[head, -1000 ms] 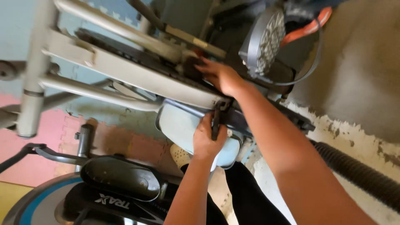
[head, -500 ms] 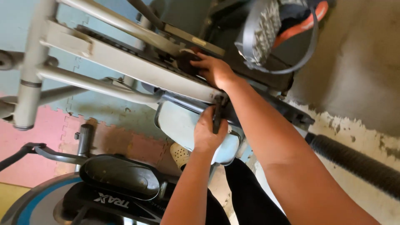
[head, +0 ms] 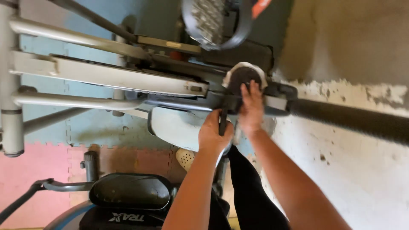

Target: Cleaning various surfaces of gym equipment using a spray bottle and a cloth.

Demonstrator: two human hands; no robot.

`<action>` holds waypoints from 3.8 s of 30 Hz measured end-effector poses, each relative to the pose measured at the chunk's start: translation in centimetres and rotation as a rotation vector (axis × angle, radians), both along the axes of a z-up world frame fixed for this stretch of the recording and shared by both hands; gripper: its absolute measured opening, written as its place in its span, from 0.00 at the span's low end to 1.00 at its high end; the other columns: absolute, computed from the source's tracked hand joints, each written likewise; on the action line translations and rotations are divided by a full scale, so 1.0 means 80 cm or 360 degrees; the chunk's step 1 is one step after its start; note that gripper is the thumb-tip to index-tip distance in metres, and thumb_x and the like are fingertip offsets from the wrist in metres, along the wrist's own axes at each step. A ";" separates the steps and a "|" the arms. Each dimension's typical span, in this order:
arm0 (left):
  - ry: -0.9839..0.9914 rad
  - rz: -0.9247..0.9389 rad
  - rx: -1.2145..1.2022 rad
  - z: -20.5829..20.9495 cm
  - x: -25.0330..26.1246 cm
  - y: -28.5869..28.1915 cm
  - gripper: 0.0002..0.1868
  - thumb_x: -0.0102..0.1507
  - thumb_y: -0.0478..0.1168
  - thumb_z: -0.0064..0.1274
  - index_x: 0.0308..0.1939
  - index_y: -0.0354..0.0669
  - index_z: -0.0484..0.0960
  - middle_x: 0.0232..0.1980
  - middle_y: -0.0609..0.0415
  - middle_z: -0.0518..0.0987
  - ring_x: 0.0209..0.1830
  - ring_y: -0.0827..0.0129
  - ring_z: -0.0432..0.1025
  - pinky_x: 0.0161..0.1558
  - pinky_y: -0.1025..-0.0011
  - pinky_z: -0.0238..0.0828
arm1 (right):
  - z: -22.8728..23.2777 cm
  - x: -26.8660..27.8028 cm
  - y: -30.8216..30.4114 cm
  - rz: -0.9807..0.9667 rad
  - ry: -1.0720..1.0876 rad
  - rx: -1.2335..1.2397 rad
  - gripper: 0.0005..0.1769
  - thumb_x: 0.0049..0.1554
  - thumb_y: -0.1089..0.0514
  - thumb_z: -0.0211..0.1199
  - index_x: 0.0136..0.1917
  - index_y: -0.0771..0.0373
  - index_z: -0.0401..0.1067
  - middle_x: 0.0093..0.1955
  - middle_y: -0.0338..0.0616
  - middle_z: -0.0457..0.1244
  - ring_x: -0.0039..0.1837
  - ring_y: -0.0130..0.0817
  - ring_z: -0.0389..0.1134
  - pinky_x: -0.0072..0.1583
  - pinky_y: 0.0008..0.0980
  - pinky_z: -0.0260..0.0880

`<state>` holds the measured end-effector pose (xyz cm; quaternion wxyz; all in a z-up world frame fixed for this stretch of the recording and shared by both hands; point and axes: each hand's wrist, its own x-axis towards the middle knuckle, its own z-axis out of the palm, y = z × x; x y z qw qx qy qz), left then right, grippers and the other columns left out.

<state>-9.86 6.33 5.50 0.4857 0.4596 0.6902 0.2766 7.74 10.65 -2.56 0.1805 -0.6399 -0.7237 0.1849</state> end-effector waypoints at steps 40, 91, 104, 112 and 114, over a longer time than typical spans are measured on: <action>0.0127 -0.0449 -0.0127 0.034 0.090 -0.078 0.25 0.56 0.48 0.57 0.56 0.45 0.78 0.53 0.42 0.80 0.54 0.44 0.75 0.54 0.54 0.71 | -0.084 0.082 -0.106 -0.1028 -0.0049 0.0542 0.28 0.60 0.62 0.52 0.73 0.65 0.66 0.70 0.69 0.62 0.68 0.68 0.65 0.64 0.51 0.69; 0.0064 0.0559 0.0790 0.591 -0.487 -0.066 0.27 0.56 0.44 0.60 0.59 0.41 0.78 0.48 0.50 0.84 0.48 0.67 0.76 0.53 0.68 0.73 | 0.859 -0.523 0.003 0.1966 0.1606 -0.0100 0.35 0.55 0.60 0.74 0.70 0.66 0.60 0.63 0.43 0.64 0.65 0.30 0.67 0.67 0.33 0.69; 0.0488 -0.0838 0.0525 0.650 -0.579 0.030 0.22 0.57 0.46 0.62 0.53 0.43 0.85 0.47 0.50 0.85 0.47 0.68 0.76 0.53 0.68 0.74 | 0.825 -0.522 0.075 0.1992 0.0960 0.0205 0.39 0.40 0.59 0.81 0.62 0.64 0.66 0.56 0.44 0.66 0.58 0.38 0.68 0.60 0.37 0.69; -0.0190 -0.0985 0.0549 0.661 -0.556 0.031 0.23 0.55 0.40 0.61 0.55 0.43 0.83 0.48 0.56 0.83 0.49 0.71 0.74 0.53 0.69 0.72 | 0.880 -0.473 0.046 0.2130 0.1422 -0.0418 0.41 0.49 0.55 0.76 0.70 0.62 0.61 0.60 0.46 0.64 0.64 0.34 0.66 0.67 0.38 0.65; -0.0131 -0.0911 0.0482 0.670 -0.560 0.025 0.23 0.54 0.39 0.62 0.54 0.43 0.83 0.47 0.56 0.84 0.48 0.71 0.74 0.52 0.70 0.72 | 0.817 -0.476 0.097 0.2198 0.1917 -0.0849 0.27 0.57 0.53 0.65 0.65 0.63 0.62 0.58 0.47 0.64 0.62 0.37 0.66 0.66 0.40 0.65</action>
